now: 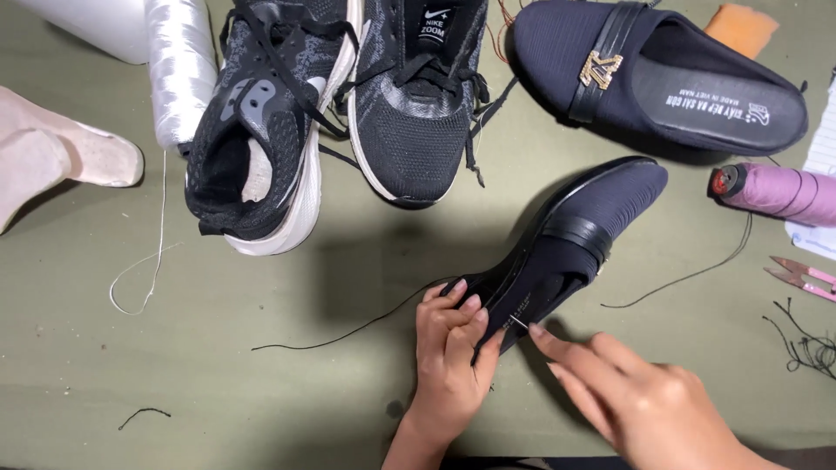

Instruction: The person is sewing the sole of a dark blue slip-on shoe using a wooden-handled awl and black thread. They repeatedly pierce the shoe's material and pull the thread through to stitch the sole, working on a green table with other shoes and tools nearby.

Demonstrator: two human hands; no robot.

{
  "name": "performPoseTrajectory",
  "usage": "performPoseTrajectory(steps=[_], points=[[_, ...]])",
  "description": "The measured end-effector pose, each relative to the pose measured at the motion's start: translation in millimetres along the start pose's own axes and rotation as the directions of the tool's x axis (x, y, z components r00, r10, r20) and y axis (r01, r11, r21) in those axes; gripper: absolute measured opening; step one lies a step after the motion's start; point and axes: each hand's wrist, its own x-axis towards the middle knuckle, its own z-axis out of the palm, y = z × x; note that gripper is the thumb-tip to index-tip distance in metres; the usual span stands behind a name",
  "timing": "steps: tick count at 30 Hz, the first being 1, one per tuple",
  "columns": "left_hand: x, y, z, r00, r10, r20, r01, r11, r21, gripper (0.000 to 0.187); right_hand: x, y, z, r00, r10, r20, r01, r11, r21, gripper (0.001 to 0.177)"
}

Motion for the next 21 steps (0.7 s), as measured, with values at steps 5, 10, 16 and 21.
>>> performPoseTrajectory(steps=[5,10,16,21], points=[[-2,3,0,0.999,0.023,0.045,-0.026,0.998,0.058,0.028,9,4,-5,0.985,0.148,0.086,-0.168,0.742,0.649,0.032],[-4,5,-2,0.997,0.029,0.07,-0.032,0.998,0.047,0.03,-22,-9,25,0.985,-0.063,-0.161,0.044,0.992,-0.121,0.063],[-3,8,-3,0.998,0.009,0.061,-0.012,0.999,0.041,0.017,-26,10,72,0.922,-0.1,-0.375,0.132,0.989,0.061,0.03],[3,12,-5,1.0,0.007,0.02,-0.008,0.998,0.055,0.023,-24,10,69,0.92,-0.124,-0.371,0.18,0.976,0.12,0.031]])
